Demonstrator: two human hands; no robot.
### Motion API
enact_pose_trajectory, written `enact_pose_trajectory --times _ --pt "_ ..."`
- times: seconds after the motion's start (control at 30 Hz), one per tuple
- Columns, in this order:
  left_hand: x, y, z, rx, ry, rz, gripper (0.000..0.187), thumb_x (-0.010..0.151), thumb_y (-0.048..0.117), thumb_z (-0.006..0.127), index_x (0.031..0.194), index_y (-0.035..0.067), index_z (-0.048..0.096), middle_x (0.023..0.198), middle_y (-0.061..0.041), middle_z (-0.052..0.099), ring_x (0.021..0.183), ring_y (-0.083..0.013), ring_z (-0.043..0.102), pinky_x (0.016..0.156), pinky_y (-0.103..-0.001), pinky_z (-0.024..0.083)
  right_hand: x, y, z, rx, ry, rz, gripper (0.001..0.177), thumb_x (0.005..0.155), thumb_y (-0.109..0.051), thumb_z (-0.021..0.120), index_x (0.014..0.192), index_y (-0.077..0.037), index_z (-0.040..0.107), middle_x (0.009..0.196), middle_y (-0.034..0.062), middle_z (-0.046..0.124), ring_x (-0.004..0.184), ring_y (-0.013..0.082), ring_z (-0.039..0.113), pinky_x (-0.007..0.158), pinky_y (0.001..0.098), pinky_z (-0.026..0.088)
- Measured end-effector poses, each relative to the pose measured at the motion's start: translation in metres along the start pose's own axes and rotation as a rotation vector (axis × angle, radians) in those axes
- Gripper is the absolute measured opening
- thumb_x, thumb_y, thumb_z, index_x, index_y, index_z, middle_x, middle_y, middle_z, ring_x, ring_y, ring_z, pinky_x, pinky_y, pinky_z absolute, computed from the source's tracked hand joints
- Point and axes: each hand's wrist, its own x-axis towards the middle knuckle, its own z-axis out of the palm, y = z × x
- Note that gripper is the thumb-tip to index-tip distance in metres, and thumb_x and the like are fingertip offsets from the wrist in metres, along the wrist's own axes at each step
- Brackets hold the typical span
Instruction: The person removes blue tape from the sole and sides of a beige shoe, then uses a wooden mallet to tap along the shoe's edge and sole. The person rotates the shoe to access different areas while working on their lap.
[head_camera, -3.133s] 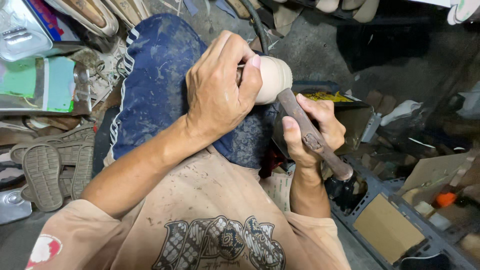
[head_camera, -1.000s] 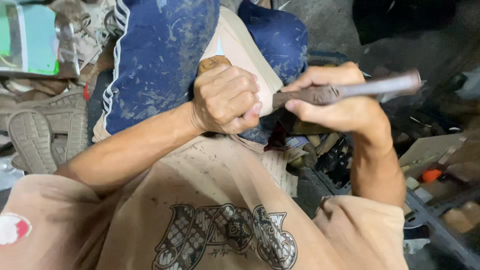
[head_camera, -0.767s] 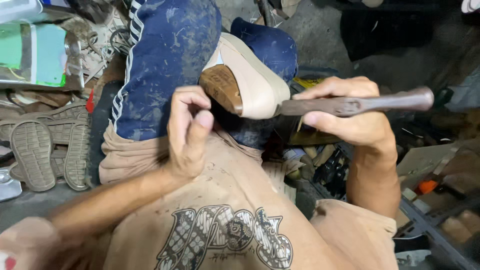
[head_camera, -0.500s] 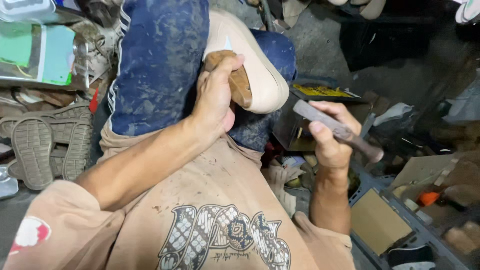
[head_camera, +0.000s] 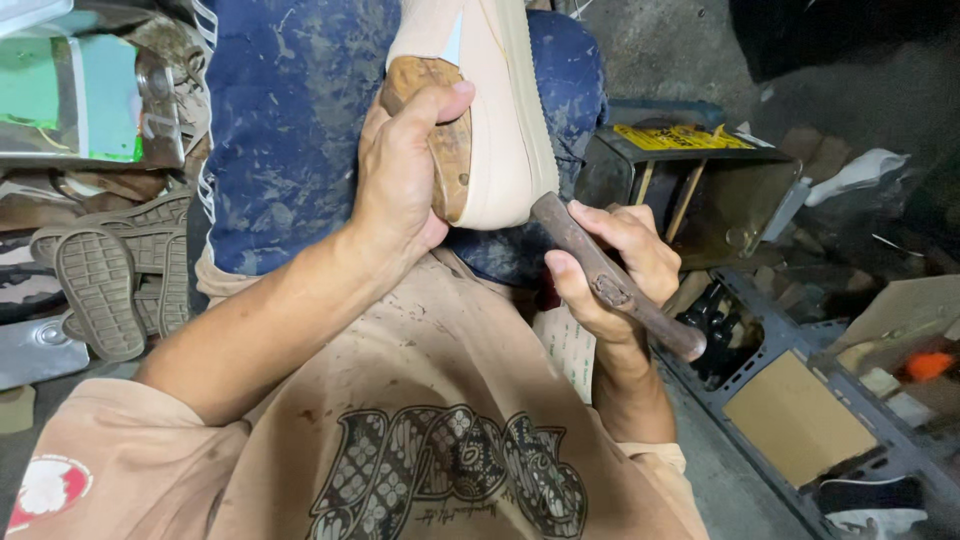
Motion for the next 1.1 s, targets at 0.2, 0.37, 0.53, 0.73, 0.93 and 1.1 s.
enact_pose_trajectory --times 0.2,0.37,0.53,0.73,0.93,1.1 --pt "0.006 -0.011 -0.004 0.001 -0.048 0.056 0.036 0.07 0.01 0.073 0.104 0.003 0.063 0.092 -0.01 0.069 0.084 -0.0237 0.067 0.077 -0.04 0.058 0.012 -0.008 -0.006 -0.134 -0.075 -0.167 0.03 0.092 -0.023 0.073 0.109 0.001 0.068 0.082 0.0128 0.071 0.06 0.0231 0.058 0.077 0.0383 0.046" --pt "0.001 -0.015 -0.001 -0.027 -0.114 0.103 0.032 0.073 0.01 0.072 0.104 0.005 0.064 0.091 -0.008 0.069 0.083 -0.022 0.066 0.076 -0.038 0.058 0.007 -0.009 -0.007 -0.151 -0.041 -0.14 0.032 0.092 -0.026 0.073 0.109 0.001 0.069 0.078 0.0113 0.066 0.061 0.0233 0.052 0.078 0.0381 0.047" --pt "0.001 -0.02 0.001 -0.035 -0.115 0.126 0.036 0.073 0.011 0.071 0.106 0.004 0.062 0.09 -0.009 0.067 0.08 -0.0221 0.066 0.071 -0.04 0.058 0.007 0.001 -0.008 -0.161 -0.033 -0.05 0.027 0.092 -0.02 0.076 0.111 -0.002 0.069 0.083 0.0119 0.068 0.07 0.0242 0.052 0.07 0.0316 0.047" --pt "0.004 -0.025 -0.002 0.057 -0.105 0.233 0.042 0.073 0.017 0.073 0.111 0.005 0.06 0.096 -0.009 0.068 0.086 -0.0202 0.066 0.079 -0.035 0.057 0.029 0.008 -0.02 -0.13 -0.169 -0.106 0.024 0.088 -0.015 0.079 0.102 0.003 0.073 0.098 0.0159 0.077 0.071 0.025 0.064 0.073 0.033 0.05" --pt "0.007 -0.03 -0.008 0.151 -0.116 0.297 0.038 0.075 0.022 0.07 0.108 0.006 0.06 0.093 -0.006 0.067 0.086 -0.0194 0.065 0.079 -0.034 0.055 0.062 0.005 -0.03 -0.153 -0.389 -0.143 0.023 0.088 -0.015 0.079 0.101 0.003 0.076 0.098 0.0151 0.078 0.075 0.0212 0.072 0.076 0.034 0.048" --pt "0.015 -0.03 -0.014 0.21 -0.231 0.455 0.031 0.082 0.019 0.067 0.11 0.007 0.06 0.101 -0.006 0.067 0.095 -0.0193 0.063 0.087 -0.035 0.052 0.108 -0.008 -0.026 -0.015 -0.7 -0.016 0.018 0.089 -0.012 0.077 0.098 0.003 0.077 0.087 0.0125 0.076 0.064 0.0138 0.066 0.059 0.0253 0.051"
